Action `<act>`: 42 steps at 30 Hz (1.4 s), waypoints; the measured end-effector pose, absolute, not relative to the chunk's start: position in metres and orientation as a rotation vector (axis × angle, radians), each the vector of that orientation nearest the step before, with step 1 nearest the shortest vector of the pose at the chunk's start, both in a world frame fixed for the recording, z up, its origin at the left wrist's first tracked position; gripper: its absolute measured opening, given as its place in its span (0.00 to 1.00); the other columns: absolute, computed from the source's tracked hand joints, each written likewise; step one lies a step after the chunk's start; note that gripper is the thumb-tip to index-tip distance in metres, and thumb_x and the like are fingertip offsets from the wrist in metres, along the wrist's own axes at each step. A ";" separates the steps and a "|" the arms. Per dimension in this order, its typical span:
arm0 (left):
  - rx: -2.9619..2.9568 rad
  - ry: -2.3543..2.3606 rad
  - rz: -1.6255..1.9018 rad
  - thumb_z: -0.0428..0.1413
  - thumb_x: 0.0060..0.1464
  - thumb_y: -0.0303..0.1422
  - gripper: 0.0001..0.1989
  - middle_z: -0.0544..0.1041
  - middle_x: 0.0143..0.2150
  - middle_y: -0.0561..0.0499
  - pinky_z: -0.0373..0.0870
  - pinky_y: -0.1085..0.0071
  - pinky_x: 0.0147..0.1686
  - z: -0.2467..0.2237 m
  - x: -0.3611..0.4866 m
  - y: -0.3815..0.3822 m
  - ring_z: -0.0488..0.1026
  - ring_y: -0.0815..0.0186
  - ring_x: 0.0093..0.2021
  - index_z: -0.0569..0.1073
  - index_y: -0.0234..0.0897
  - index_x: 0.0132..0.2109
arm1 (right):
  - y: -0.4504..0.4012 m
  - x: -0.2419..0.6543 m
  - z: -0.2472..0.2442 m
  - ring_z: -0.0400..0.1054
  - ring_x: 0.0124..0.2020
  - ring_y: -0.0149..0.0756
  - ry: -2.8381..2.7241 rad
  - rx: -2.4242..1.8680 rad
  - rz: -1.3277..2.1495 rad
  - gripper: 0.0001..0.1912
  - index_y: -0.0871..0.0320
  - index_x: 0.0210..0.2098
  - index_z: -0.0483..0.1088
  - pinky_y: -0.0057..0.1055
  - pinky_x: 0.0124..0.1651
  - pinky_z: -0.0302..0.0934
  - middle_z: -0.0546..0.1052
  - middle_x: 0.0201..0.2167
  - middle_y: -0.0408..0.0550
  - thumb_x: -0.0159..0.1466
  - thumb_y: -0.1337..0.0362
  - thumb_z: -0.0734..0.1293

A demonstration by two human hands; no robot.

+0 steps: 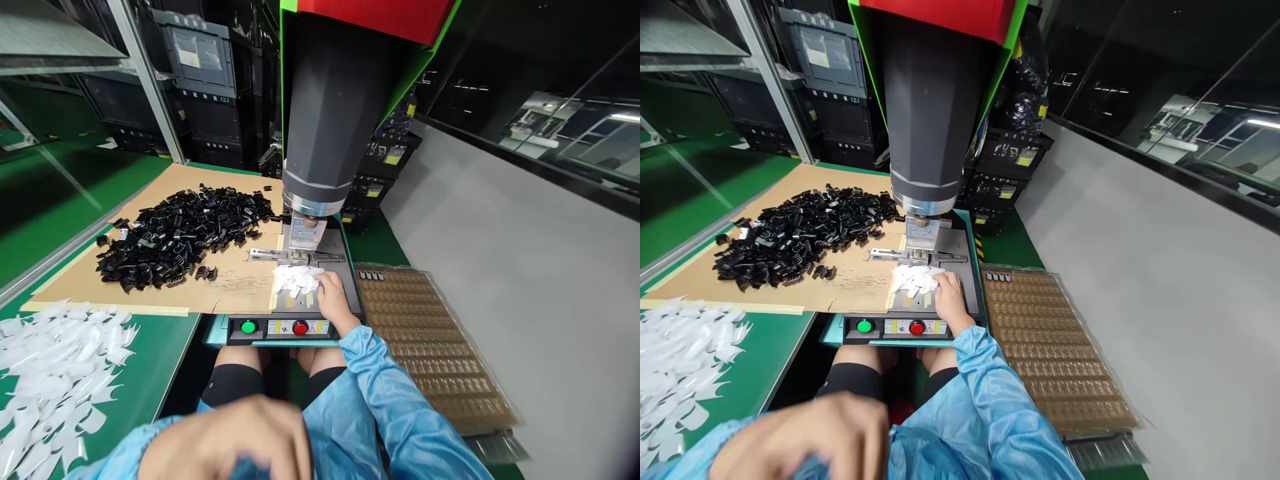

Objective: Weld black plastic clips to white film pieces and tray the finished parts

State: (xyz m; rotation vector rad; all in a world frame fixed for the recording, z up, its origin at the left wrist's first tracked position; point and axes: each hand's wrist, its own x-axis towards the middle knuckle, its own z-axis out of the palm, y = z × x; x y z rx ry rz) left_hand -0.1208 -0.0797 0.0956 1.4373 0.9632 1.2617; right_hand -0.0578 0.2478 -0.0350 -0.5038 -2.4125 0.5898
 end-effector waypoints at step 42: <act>1.081 1.705 1.785 0.65 0.62 0.47 0.16 0.81 0.37 0.48 0.75 0.67 0.39 0.006 -0.231 0.086 0.76 0.63 0.36 0.81 0.37 0.42 | 0.229 -0.070 -0.001 0.74 0.35 0.38 -2.136 -0.497 1.301 0.05 0.53 0.41 0.74 0.33 0.41 0.70 0.79 0.35 0.44 0.68 0.61 0.66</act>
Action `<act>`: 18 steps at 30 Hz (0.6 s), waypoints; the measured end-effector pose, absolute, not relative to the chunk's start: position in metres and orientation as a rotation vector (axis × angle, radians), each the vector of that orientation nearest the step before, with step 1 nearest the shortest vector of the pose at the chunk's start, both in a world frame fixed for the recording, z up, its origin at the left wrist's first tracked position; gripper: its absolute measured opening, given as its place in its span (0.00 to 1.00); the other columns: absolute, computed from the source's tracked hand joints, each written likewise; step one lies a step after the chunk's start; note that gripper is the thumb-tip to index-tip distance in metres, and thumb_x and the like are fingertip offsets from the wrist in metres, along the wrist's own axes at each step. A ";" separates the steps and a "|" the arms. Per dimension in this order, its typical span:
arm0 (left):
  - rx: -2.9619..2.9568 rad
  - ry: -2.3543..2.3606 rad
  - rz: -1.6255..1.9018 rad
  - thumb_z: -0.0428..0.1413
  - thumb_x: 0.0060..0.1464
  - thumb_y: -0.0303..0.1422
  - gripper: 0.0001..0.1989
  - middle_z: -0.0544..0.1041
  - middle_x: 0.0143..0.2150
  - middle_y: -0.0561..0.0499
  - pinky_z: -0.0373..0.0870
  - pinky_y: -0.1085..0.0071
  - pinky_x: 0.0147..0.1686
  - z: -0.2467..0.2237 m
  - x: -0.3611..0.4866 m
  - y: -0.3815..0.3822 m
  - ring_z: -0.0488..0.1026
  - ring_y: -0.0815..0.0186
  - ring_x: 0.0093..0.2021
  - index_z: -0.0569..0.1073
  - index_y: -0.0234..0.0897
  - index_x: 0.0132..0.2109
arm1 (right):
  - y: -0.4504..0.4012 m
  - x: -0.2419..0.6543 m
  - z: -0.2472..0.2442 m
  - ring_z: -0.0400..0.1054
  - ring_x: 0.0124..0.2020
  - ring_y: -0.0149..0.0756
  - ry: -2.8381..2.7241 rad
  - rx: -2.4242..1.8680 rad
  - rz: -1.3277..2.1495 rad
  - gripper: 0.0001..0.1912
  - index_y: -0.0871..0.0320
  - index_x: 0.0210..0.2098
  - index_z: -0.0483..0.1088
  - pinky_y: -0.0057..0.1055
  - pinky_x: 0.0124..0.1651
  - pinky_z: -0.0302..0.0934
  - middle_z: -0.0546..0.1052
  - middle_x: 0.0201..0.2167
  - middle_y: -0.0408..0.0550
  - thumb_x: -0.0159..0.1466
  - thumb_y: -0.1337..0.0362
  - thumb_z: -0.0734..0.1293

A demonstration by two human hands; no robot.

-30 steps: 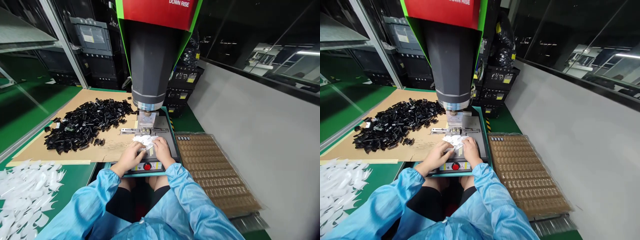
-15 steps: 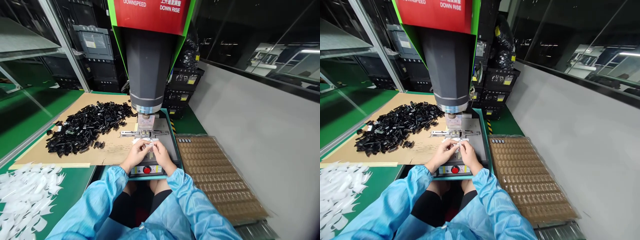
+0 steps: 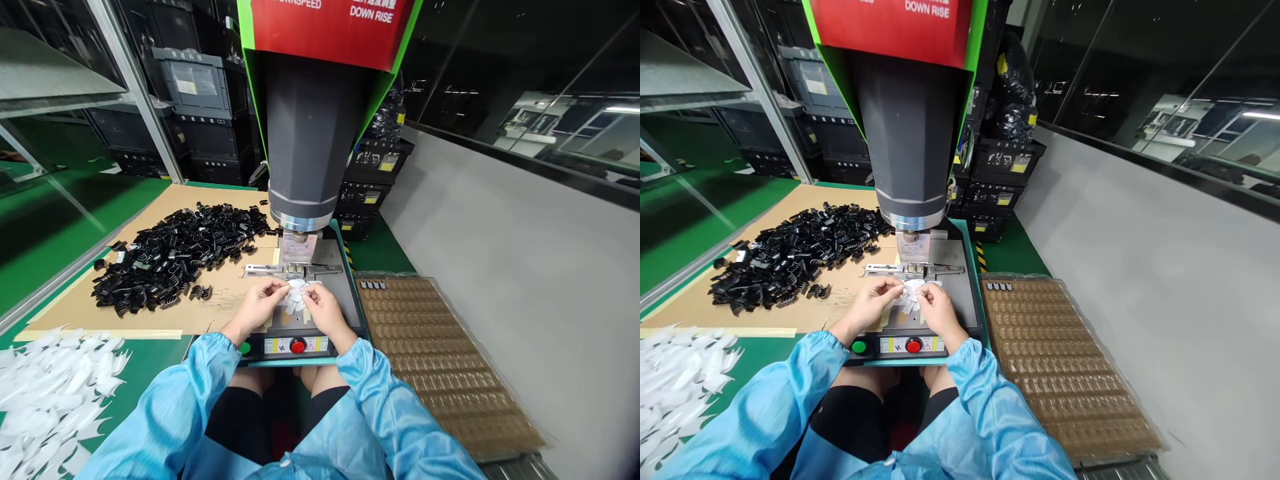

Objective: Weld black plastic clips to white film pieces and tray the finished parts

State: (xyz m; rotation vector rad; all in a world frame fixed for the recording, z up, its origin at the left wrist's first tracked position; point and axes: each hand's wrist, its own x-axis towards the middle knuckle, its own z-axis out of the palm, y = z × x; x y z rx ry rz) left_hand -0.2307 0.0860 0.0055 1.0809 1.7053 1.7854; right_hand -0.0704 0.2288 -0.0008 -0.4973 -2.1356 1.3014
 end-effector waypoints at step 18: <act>2.098 2.363 0.919 0.54 0.70 0.31 0.09 0.81 0.49 0.41 0.71 0.54 0.53 -0.001 -0.279 0.134 0.76 0.51 0.52 0.79 0.41 0.50 | 0.256 -0.129 0.002 0.65 0.51 0.53 -2.656 -0.626 0.171 0.24 0.56 0.63 0.75 0.46 0.53 0.64 0.74 0.50 0.61 0.71 0.72 0.60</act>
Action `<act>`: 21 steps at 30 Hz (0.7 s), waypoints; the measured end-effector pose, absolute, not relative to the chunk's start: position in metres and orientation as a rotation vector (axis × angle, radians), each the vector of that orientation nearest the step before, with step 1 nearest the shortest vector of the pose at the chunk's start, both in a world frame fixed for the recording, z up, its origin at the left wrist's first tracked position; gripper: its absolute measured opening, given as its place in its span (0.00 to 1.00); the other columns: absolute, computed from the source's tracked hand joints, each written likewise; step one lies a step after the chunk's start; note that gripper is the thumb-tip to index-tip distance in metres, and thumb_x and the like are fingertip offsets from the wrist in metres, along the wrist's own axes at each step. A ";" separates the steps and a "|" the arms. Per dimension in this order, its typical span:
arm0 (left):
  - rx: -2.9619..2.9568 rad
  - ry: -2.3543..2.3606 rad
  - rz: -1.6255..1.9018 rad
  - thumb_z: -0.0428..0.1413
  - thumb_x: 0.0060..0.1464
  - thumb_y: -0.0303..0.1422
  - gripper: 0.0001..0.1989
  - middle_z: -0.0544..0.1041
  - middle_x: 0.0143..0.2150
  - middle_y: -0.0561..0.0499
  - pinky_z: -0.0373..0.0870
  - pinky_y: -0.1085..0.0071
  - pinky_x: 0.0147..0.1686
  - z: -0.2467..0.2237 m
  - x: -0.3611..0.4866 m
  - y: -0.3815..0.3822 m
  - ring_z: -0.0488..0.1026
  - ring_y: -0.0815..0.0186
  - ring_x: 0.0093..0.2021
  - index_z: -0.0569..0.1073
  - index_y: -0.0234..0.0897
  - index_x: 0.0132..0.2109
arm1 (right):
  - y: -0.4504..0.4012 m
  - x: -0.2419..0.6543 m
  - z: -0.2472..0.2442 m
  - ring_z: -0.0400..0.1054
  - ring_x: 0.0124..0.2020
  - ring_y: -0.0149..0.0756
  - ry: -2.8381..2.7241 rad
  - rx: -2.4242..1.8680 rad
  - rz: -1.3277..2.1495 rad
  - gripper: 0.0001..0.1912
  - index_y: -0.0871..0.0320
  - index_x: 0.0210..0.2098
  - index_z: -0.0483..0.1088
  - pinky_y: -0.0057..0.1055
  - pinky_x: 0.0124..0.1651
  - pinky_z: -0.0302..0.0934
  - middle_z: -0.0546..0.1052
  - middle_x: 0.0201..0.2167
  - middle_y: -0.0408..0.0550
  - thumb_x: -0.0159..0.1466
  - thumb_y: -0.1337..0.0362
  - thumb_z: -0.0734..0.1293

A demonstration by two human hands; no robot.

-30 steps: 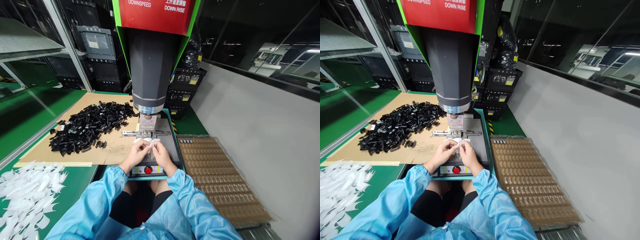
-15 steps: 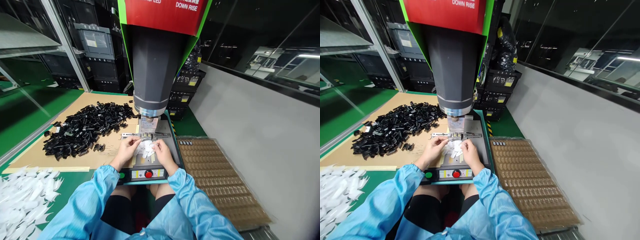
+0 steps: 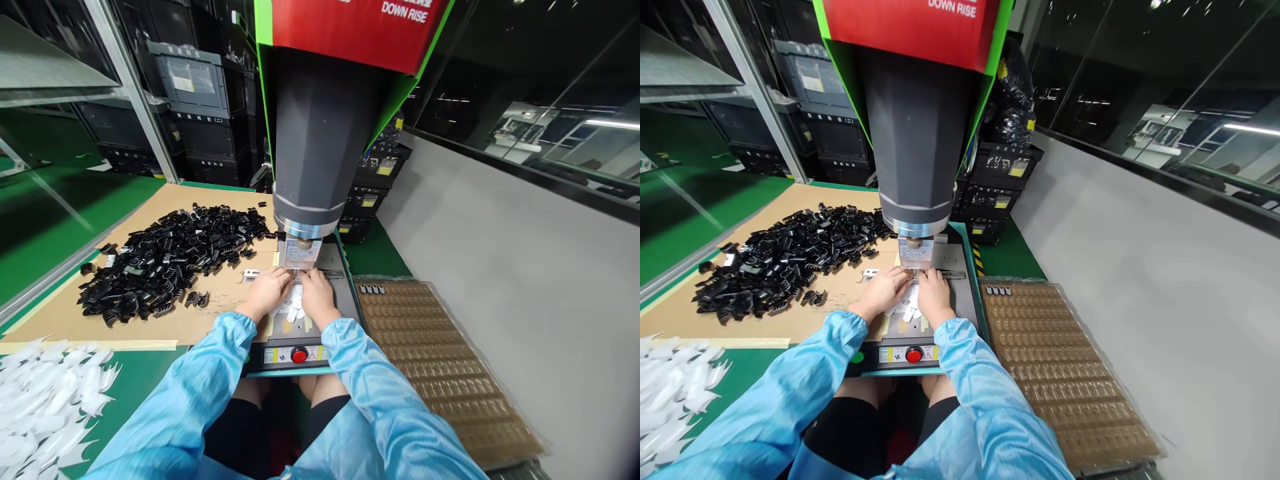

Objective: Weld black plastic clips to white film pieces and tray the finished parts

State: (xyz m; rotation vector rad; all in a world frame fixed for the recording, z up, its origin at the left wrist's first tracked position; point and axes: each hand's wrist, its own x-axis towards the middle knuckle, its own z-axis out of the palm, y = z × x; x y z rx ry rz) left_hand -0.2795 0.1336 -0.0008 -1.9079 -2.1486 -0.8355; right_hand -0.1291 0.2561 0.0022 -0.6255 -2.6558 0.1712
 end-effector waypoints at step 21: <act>-0.867 -2.687 -0.502 0.53 0.69 0.40 0.21 0.76 0.61 0.37 0.68 0.47 0.54 -0.003 -0.331 -0.066 0.70 0.43 0.58 0.74 0.38 0.63 | 0.160 -0.176 0.016 0.66 0.57 0.48 -2.738 -0.291 0.428 0.22 0.55 0.64 0.71 0.43 0.63 0.61 0.76 0.54 0.55 0.71 0.67 0.63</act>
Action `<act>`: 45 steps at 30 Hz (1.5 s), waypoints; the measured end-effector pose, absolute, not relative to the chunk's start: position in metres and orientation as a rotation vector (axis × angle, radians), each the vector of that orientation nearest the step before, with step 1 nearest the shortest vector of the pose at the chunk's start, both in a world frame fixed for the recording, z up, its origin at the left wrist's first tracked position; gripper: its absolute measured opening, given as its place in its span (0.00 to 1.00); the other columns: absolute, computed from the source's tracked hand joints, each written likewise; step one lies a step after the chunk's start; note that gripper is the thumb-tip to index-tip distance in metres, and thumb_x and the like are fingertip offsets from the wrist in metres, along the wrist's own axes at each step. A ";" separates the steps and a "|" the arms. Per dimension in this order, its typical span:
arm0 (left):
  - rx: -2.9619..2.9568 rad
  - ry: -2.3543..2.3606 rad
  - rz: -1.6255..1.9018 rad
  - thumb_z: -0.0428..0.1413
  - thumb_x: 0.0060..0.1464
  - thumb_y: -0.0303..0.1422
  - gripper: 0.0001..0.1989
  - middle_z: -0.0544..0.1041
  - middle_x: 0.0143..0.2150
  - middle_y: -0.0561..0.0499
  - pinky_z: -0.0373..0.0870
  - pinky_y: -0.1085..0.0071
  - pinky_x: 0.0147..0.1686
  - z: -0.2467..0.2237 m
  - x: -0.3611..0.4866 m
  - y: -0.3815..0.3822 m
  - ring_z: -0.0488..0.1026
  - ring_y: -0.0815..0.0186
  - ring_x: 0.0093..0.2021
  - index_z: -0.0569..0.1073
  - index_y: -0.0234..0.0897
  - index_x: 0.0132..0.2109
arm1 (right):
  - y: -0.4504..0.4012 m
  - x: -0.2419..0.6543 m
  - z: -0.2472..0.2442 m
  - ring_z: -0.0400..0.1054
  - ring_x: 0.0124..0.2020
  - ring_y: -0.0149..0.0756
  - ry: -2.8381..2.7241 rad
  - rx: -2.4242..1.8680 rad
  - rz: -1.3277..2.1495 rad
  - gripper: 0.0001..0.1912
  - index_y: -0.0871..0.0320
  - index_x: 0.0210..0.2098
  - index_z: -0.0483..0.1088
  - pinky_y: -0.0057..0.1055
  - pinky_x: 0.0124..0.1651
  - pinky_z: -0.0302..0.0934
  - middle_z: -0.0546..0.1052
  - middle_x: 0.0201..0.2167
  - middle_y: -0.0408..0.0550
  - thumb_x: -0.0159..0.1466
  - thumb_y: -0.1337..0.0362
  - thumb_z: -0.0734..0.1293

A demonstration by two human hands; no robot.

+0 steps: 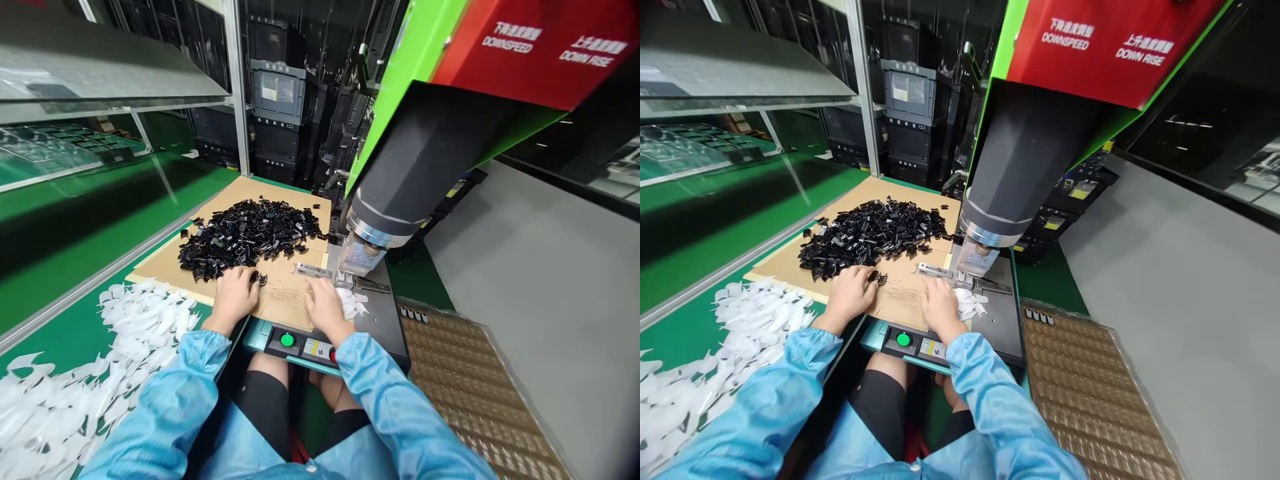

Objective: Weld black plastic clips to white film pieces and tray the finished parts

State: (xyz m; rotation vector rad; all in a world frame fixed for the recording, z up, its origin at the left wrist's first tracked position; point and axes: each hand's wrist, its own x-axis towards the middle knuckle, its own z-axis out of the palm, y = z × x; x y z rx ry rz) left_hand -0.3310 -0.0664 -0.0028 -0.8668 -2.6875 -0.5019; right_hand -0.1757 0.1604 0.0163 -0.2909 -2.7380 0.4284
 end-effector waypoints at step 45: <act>-1.382 -2.375 -1.174 0.55 0.71 0.42 0.14 0.83 0.52 0.45 0.76 0.58 0.57 -0.001 -0.270 0.078 0.80 0.55 0.53 0.81 0.43 0.54 | 0.252 -0.125 0.010 0.61 0.54 0.52 -2.604 -0.699 0.209 0.20 0.54 0.63 0.74 0.46 0.58 0.61 0.73 0.51 0.59 0.75 0.65 0.60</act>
